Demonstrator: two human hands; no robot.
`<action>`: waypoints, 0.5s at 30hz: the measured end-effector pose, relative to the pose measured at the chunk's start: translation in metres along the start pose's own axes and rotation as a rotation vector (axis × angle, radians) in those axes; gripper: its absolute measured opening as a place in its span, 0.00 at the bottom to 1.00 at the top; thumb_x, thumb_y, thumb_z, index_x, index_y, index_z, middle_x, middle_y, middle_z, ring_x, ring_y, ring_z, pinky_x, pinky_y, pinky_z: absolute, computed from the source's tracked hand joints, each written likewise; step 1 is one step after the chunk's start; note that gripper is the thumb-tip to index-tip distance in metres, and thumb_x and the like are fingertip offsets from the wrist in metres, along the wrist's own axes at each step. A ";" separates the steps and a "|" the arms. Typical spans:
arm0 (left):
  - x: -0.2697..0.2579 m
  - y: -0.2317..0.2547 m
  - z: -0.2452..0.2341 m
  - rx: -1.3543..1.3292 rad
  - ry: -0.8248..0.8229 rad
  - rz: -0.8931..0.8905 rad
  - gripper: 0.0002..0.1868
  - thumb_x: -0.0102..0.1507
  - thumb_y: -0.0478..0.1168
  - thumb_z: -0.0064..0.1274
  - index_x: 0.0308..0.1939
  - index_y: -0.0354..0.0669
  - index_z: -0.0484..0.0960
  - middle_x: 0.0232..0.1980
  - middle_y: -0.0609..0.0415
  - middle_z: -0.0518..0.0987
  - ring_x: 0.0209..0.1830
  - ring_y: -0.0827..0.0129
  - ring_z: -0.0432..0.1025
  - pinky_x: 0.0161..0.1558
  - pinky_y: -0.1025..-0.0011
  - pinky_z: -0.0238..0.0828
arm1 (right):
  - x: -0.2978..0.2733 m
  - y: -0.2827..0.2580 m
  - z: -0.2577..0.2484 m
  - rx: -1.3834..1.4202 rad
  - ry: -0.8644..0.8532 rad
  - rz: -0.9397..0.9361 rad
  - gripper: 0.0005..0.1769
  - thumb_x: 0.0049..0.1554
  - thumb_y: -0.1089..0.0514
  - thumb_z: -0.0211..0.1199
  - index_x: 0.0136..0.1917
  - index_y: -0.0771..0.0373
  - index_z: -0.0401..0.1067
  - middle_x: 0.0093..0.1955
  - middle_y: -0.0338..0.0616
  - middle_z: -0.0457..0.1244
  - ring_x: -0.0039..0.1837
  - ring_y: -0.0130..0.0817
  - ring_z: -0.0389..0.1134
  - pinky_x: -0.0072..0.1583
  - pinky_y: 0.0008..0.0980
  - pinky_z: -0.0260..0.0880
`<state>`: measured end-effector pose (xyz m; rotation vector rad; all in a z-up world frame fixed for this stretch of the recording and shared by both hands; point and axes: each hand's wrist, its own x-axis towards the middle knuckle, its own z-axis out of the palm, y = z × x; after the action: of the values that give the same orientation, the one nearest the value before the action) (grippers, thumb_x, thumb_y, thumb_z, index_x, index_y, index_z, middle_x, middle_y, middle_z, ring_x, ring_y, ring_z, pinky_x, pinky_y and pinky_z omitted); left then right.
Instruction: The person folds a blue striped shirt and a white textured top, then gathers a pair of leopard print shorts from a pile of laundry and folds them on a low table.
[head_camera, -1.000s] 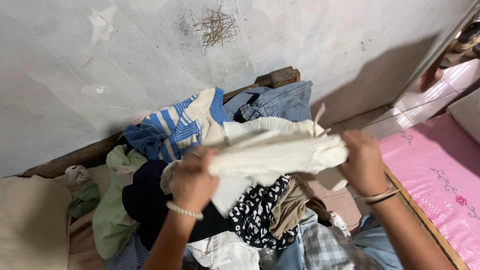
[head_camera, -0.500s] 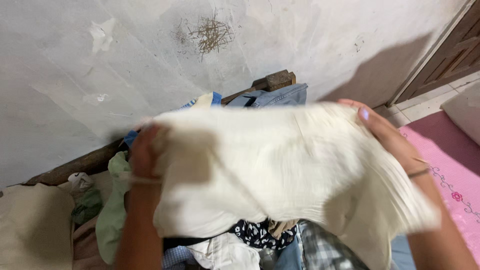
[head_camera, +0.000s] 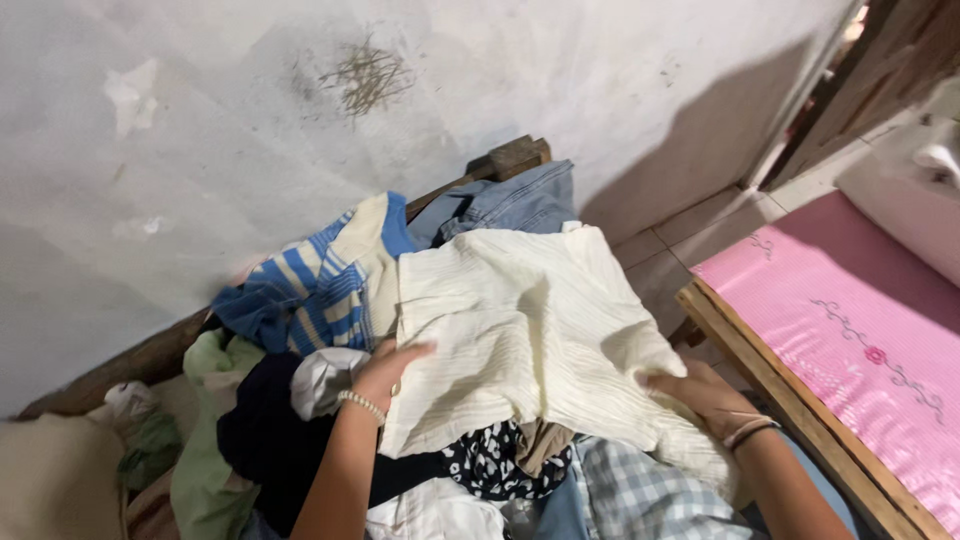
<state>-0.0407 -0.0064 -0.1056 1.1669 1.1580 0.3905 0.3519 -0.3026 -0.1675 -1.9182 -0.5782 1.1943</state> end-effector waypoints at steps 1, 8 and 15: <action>-0.004 0.001 0.003 0.053 -0.015 0.025 0.31 0.53 0.39 0.64 0.60 0.33 0.79 0.54 0.46 0.83 0.54 0.63 0.77 0.52 0.68 0.74 | -0.005 -0.003 0.002 0.033 -0.022 0.019 0.33 0.55 0.50 0.71 0.64 0.75 0.67 0.54 0.58 0.68 0.51 0.38 0.68 0.52 0.36 0.67; -0.024 0.049 0.003 0.524 -0.007 0.689 0.19 0.67 0.39 0.52 0.60 0.32 0.81 0.58 0.44 0.83 0.56 0.64 0.77 0.59 0.73 0.72 | -0.067 -0.039 -0.047 0.658 0.021 -0.038 0.27 0.55 0.62 0.59 0.67 0.67 0.66 0.58 0.53 0.69 0.54 0.41 0.72 0.53 0.40 0.73; -0.042 0.127 0.103 -0.126 -0.073 0.250 0.23 0.65 0.44 0.55 0.62 0.38 0.76 0.62 0.52 0.81 0.58 0.70 0.75 0.56 0.71 0.70 | -0.154 0.000 -0.133 0.777 0.272 -0.237 0.26 0.56 0.61 0.61 0.68 0.65 0.68 0.57 0.52 0.66 0.54 0.40 0.70 0.53 0.42 0.73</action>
<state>0.0687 -0.0395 0.0192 1.2082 0.9130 0.5984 0.4010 -0.4630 -0.0524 -1.2683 -0.1429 0.8139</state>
